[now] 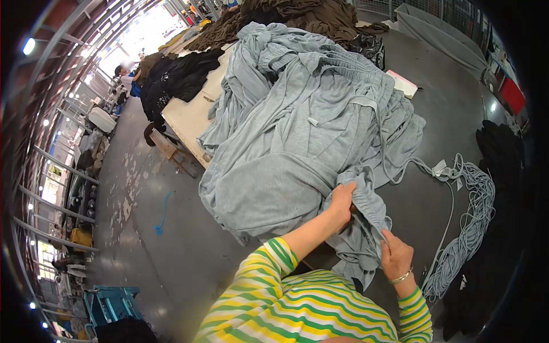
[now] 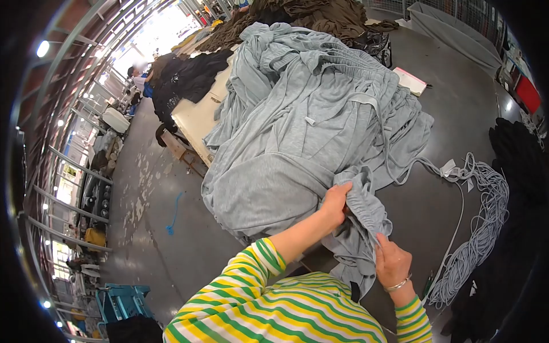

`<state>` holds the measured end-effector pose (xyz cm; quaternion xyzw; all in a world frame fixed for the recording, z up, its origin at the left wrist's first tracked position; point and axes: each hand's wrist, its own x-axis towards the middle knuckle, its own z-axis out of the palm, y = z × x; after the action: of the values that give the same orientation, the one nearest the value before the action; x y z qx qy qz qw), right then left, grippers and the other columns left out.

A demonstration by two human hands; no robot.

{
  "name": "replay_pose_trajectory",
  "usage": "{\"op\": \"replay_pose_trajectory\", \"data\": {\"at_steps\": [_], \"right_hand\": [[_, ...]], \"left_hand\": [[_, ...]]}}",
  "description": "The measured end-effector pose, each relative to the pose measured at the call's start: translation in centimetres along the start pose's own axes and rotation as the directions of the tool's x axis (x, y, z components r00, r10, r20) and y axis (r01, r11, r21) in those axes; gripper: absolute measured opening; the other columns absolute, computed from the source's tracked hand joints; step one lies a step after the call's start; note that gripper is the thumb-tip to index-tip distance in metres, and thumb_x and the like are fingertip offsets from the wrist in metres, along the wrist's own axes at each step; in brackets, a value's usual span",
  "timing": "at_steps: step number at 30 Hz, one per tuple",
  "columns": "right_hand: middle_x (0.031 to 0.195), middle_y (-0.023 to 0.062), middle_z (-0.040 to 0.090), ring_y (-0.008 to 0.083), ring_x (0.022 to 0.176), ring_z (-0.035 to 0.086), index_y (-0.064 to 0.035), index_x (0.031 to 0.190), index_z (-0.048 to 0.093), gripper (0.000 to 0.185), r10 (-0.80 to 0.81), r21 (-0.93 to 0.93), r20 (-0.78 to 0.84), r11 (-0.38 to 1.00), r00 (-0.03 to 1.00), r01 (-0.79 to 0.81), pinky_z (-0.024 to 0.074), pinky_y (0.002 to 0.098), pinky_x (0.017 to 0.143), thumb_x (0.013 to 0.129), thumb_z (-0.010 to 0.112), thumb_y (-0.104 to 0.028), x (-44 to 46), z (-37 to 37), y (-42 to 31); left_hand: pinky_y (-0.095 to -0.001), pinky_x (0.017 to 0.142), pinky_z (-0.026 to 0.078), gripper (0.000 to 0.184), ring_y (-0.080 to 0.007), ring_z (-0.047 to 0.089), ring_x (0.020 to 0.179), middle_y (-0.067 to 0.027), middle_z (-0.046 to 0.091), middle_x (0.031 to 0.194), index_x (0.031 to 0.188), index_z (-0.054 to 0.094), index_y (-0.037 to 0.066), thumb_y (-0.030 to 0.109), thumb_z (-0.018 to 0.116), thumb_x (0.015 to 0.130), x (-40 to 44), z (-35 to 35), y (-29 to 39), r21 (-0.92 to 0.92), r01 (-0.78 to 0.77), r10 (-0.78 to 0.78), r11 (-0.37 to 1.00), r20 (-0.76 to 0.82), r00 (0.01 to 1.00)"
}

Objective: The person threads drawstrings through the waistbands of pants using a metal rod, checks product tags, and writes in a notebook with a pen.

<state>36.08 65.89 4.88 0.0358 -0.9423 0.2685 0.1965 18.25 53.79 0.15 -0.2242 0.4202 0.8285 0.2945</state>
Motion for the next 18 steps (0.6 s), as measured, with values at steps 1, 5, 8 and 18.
{"op": "replay_pose_trajectory", "data": {"at_steps": [1, 5, 8, 18], "right_hand": [[0.064, 0.0097, 0.056, 0.0294, 0.053, 0.055, -0.0062, 0.109, 0.057, 0.033, -0.059, 0.012, -0.078, 0.998, 0.995, 0.060, 0.0432, 0.0371, 0.048, 0.076, 0.062, -0.007, 0.2, -0.3, 0.1], [0.065, 0.0129, 0.058, 0.0313, 0.055, 0.057, -0.0040, 0.102, 0.056, 0.023, -0.036, -0.022, -0.034, 0.999, 0.999, 0.036, 0.0427, 0.0395, 0.047, 0.079, 0.059, -0.009, 0.8, 1.2, 0.1], [0.064, 0.0159, 0.058, 0.0330, 0.055, 0.058, -0.0058, 0.095, 0.055, 0.017, 0.096, -0.119, 0.075, 0.989, 0.993, -0.086, 0.0427, 0.0413, 0.047, 0.083, 0.057, -0.017, 1.4, 3.2, 1.7], [0.080, 0.0150, 0.061, 0.0333, 0.066, 0.060, -0.0100, 0.117, 0.050, 0.049, 0.068, -0.101, -0.135, 0.991, 0.988, -0.082, 0.0473, 0.0404, 0.056, 0.071, 0.066, -0.010, -0.9, 2.1, 1.7]], "left_hand": [[-0.0351, 0.066, 0.050, 0.010, -0.0190, 0.061, 0.073, -0.0055, 0.061, 0.084, 0.091, 0.054, 0.006, 0.012, 0.050, 0.086, 0.2, 0.0, -0.4, 0.001, 0.002, -0.002, 1.000, 0.000, 1.000], [-0.0297, 0.059, 0.043, 0.019, -0.0131, 0.051, 0.066, -0.0012, 0.055, 0.079, 0.093, 0.054, 0.006, 0.002, 0.044, 0.078, -0.1, 0.5, -6.1, 0.155, -0.129, 0.131, 0.980, -0.009, 0.991], [-0.0273, 0.063, 0.041, 0.023, -0.0112, 0.049, 0.072, -0.0013, 0.055, 0.083, 0.097, 0.055, 0.005, 0.003, 0.043, 0.078, -1.5, 1.5, -7.4, 0.176, -0.165, 0.177, 0.970, -0.051, 0.983], [-0.0239, 0.050, 0.032, 0.012, -0.0058, 0.037, 0.054, 0.0052, 0.042, 0.060, 0.072, 0.049, 0.005, 0.009, 0.045, 0.082, 1.5, 0.4, -4.5, 0.263, -0.481, 0.477, 0.836, 0.083, 0.875]]}}
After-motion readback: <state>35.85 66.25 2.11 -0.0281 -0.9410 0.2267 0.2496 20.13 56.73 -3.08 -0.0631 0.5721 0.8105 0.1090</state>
